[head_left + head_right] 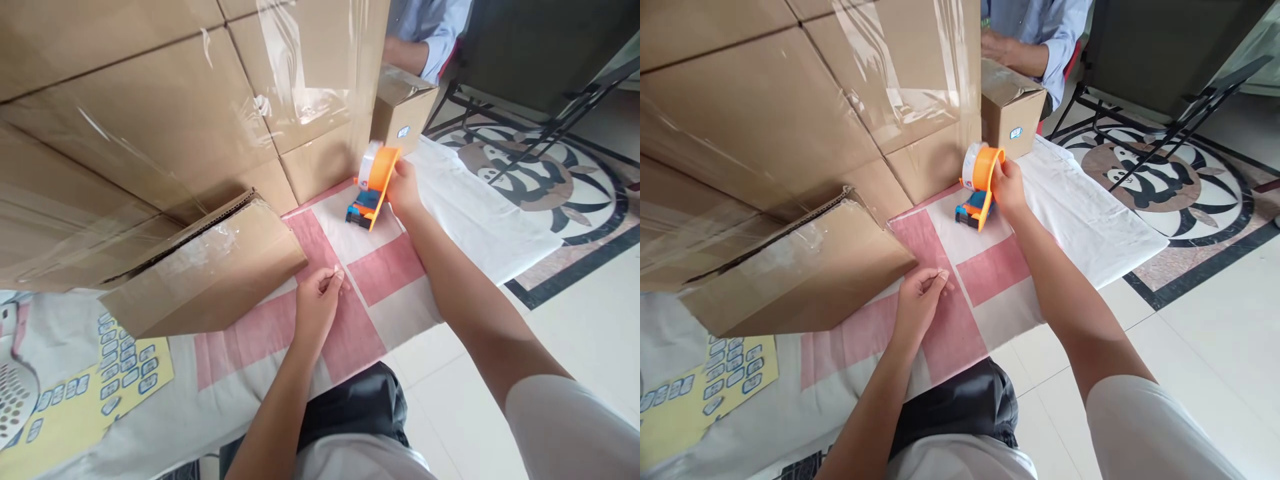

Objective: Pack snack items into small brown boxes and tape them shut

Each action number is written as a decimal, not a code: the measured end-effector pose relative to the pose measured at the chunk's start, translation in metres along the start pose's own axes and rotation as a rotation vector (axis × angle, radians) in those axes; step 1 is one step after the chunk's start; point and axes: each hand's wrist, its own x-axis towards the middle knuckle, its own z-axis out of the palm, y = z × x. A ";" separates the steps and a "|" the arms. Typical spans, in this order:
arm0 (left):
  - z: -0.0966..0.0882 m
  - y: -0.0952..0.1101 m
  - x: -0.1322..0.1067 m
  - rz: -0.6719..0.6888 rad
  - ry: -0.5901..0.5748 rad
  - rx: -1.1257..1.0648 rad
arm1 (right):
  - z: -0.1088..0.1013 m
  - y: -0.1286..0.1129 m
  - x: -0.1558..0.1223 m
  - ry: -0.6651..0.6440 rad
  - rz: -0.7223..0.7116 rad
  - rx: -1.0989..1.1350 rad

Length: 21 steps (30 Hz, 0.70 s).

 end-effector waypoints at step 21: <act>-0.020 0.015 -0.016 0.100 -0.083 -0.357 | 0.005 -0.137 -0.098 -0.747 -0.735 -0.384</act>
